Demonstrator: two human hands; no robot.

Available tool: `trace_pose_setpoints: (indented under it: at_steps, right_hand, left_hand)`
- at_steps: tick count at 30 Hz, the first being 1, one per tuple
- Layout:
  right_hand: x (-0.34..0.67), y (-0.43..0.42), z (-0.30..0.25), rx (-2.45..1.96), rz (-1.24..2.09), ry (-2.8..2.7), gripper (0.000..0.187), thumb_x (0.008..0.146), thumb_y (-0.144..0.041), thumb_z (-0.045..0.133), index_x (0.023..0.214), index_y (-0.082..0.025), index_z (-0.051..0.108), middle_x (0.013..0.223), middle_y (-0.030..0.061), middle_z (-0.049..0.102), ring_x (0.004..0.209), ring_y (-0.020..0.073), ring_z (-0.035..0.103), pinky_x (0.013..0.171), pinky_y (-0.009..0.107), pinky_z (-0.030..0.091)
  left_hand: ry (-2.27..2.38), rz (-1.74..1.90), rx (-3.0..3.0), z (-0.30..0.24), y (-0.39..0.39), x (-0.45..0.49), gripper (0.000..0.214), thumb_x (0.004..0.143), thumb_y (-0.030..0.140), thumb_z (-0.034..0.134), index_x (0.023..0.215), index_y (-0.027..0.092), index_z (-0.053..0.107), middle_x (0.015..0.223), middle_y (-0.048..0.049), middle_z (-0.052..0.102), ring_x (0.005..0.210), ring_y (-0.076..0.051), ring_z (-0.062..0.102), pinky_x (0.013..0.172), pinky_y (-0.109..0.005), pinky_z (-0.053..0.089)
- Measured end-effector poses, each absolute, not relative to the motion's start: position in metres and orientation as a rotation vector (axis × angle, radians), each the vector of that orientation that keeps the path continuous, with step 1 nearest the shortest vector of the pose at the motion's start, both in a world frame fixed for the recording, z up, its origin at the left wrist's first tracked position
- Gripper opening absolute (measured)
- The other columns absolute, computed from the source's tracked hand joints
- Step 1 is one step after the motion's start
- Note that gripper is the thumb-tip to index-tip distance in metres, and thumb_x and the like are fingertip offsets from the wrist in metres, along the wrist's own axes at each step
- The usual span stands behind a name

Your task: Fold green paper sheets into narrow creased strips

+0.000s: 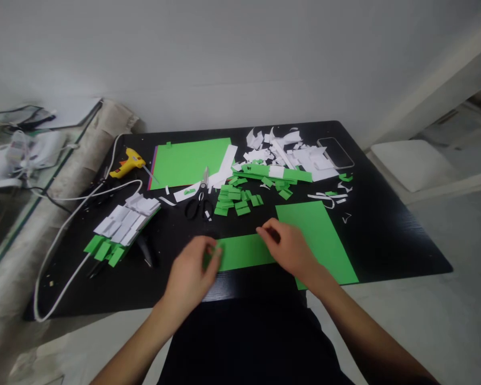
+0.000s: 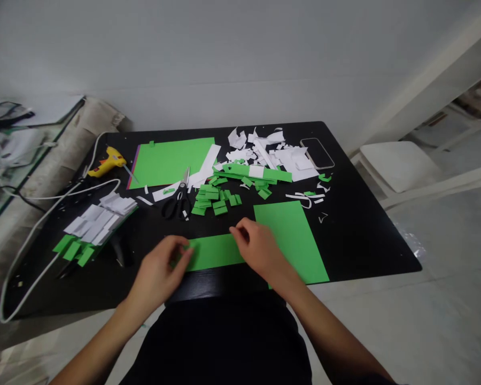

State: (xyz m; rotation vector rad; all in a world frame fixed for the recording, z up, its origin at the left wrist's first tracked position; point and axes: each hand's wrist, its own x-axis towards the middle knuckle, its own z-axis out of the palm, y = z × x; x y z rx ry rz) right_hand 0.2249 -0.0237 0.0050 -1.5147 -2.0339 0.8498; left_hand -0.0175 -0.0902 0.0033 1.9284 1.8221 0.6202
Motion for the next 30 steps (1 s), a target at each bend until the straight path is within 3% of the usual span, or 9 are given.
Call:
trace_pose_setpoints:
  at_steps: [2,4,9,19,25,30]
  right_hand:
    - [0.217,-0.025,0.0,-1.464,0.901,-2.062,0.015,0.098,-0.019,0.065,0.084,-0.02,0.059,0.077,0.0004,0.067,0.069,0.0153,0.062,0.066,0.027,0.043]
    - [0.212,-0.026,-0.004,-1.5,0.906,-2.108,0.012,0.093,-0.01,0.067,0.087,-0.018,0.061,0.086,0.0033,0.07,0.078,0.0175,0.066,0.072,0.029,0.047]
    - [0.209,-0.025,-0.006,-1.59,0.944,-2.148,0.008,0.094,-0.01,0.069,0.091,-0.016,0.065,0.093,0.0069,0.073,0.085,0.0198,0.068,0.08,0.032,0.05]
    - [0.208,-0.02,0.002,-1.621,1.044,-2.133,0.006,0.095,-0.013,0.071,0.091,-0.016,0.067,0.096,0.007,0.073,0.088,0.0194,0.069,0.08,0.031,0.05]
    - [0.209,-0.021,-0.001,-1.609,1.04,-2.123,0.008,0.095,-0.013,0.071,0.09,-0.017,0.066,0.094,0.0065,0.072,0.086,0.0192,0.068,0.078,0.032,0.051]
    - [0.21,-0.021,-0.002,-1.598,1.064,-2.113,0.009,0.095,-0.012,0.07,0.089,-0.017,0.066,0.094,0.0062,0.072,0.085,0.0189,0.068,0.075,0.031,0.051]
  left_hand:
    - [1.731,0.407,1.955,0.008,-0.077,0.004,0.021,0.103,0.032,0.049,0.092,0.02,0.062,0.084,-0.0038,0.069,0.076,-0.021,0.067,0.069,-0.032,0.047]
    - [1.729,0.218,2.008,0.011,-0.064,0.025,0.022,0.104,0.03,0.048,0.093,0.019,0.063,0.088,-0.0056,0.073,0.078,-0.023,0.07,0.066,-0.032,0.044]
    - [1.904,-0.143,1.985,0.014,-0.039,0.047,0.033,0.106,0.041,0.045,0.098,0.019,0.069,0.087,-0.0113,0.077,0.08,-0.032,0.075,0.063,-0.034,0.044]
    - [1.976,-0.263,1.789,0.025,-0.036,0.007,0.043,0.102,0.051,0.045,0.084,0.022,0.072,0.085,-0.0123,0.076,0.09,-0.033,0.073,0.07,-0.035,0.043]
    - [1.921,-0.203,1.677,0.025,-0.038,-0.02,0.044,0.102,0.049,0.044,0.072,0.023,0.062,0.065,-0.0047,0.072,0.072,-0.025,0.071,0.069,-0.032,0.042]
    - [1.912,-0.153,1.611,0.021,-0.044,-0.044,0.045,0.1,0.052,0.043,0.069,0.023,0.058,0.061,-0.0019,0.071,0.059,-0.021,0.068,0.064,-0.03,0.042]
